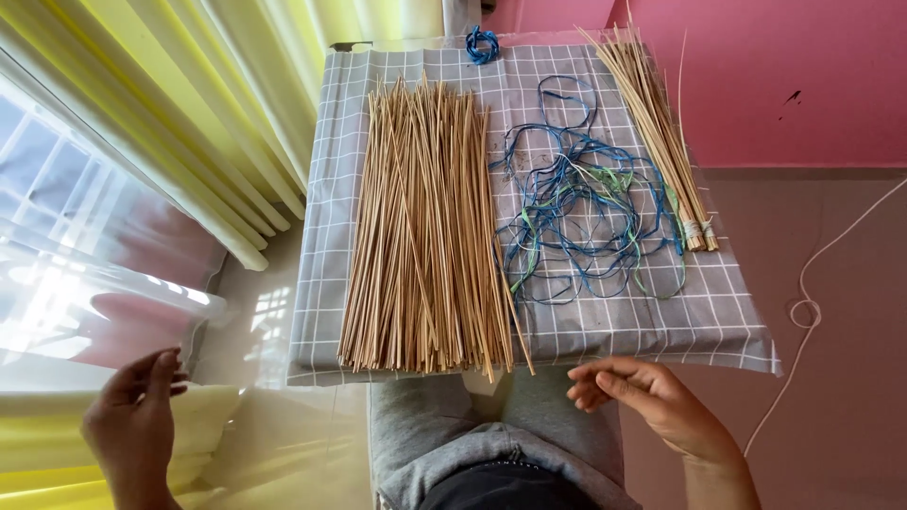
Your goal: Sorting and bundling thin wooden sticks by hand and securing them with string.
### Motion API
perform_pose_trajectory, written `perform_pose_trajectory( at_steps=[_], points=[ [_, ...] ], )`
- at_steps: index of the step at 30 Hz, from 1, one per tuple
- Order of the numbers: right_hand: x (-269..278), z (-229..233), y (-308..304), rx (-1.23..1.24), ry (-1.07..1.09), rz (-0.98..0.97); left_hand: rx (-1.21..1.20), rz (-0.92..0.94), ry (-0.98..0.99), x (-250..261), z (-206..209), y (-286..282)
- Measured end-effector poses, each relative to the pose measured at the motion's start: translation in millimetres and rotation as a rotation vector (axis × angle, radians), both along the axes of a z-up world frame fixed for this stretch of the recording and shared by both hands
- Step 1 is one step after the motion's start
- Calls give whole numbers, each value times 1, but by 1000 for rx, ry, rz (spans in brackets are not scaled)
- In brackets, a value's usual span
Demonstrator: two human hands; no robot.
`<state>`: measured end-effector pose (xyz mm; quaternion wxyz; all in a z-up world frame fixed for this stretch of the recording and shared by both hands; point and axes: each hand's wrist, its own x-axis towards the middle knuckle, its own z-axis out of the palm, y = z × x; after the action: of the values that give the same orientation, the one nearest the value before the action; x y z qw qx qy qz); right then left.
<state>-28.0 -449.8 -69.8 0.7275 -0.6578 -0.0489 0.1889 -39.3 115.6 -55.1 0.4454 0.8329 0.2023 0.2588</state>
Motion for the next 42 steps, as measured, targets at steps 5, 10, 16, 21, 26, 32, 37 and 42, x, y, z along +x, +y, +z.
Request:
perform_pose_trajectory(
  at_steps=[5, 10, 16, 21, 26, 32, 37, 42],
  points=[
    [-12, -19, -1, -70, 121, -10, 239, 43, 666, -20, -158, 77],
    [-6, -17, 10, -70, 80, 76, 471, -406, 1304, -21, -337, 142],
    [-5, -15, 17, -112, 113, 76, 379, -87, 1219, 15, -120, -7],
    [-8, -21, 18, -250, 193, 37, 746, -67, 808, 25, -64, -52],
    [-9, -18, 24, -305, 256, 68, 787, -23, 331, 29, -1, -106],
    [-4, -1, 43, -386, 259, 128, 763, -87, 179, 50, 15, -131],
    [12, -2, 63, -297, 202, 120, 577, -352, -12, 81, -3, -169],
    [49, 21, 102, -520, -106, 17, 545, -518, 426, 110, 20, -221]
  ],
)
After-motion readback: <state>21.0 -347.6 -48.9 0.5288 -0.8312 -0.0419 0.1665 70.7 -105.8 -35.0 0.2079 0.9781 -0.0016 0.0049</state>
